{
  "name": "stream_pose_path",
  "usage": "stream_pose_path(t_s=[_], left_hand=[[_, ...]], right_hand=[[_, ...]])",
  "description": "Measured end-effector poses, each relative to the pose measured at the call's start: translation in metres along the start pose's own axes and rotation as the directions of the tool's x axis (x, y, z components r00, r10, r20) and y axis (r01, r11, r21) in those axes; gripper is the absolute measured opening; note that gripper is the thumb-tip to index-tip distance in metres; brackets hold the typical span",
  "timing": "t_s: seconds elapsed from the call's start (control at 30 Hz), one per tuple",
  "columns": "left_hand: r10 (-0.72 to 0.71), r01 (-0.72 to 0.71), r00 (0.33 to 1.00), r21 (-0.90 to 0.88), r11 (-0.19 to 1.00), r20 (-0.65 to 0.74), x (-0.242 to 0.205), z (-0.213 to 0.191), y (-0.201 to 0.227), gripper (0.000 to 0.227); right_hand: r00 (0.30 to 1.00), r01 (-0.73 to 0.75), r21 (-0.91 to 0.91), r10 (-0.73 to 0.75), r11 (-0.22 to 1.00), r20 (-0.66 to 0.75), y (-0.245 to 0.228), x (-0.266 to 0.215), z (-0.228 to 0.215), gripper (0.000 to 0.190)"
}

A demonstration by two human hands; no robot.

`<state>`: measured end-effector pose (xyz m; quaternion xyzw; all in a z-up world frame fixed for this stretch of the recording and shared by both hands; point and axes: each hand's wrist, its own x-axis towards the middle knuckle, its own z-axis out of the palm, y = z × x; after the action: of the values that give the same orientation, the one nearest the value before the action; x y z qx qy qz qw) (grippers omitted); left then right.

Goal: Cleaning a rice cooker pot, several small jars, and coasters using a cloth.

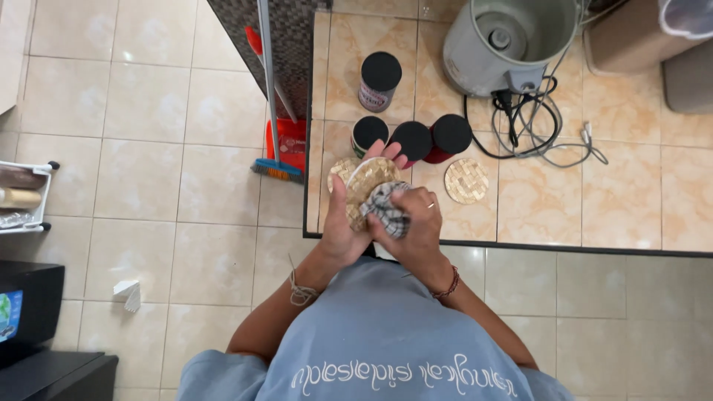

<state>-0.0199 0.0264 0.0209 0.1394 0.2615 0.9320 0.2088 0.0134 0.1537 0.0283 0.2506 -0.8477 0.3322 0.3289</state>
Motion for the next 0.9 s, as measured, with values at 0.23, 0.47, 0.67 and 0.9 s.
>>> stream_pose_path(t_s=[0.23, 0.47, 0.67, 0.9], left_hand=[[0.026, -0.026, 1.0, -0.056, 0.998, 0.002, 0.005, -0.001, 0.001, 0.081], [0.057, -0.057, 0.998, 0.006, 0.998, 0.008, 0.004, 0.002, -0.003, 0.077], [-0.043, 0.051, 0.997, -0.123, 0.991, 0.067, -0.001, -0.002, 0.014, 0.077], [0.001, 0.022, 0.988, -0.143, 0.989, 0.156, -0.003, 0.01, 0.018, 0.079]], right_hand=[[0.998, -0.065, 0.007, 0.065, 0.998, -0.019, -0.004, 0.016, -0.002, 0.028], [0.964, -0.227, -0.038, 0.218, 0.973, -0.151, -0.005, 0.024, -0.001, 0.025], [0.99, -0.134, -0.117, 0.13, 0.984, -0.047, 0.004, 0.023, -0.008, 0.027], [0.991, 0.131, -0.137, -0.132, 0.982, 0.004, -0.027, 0.04, -0.009, 0.031]])
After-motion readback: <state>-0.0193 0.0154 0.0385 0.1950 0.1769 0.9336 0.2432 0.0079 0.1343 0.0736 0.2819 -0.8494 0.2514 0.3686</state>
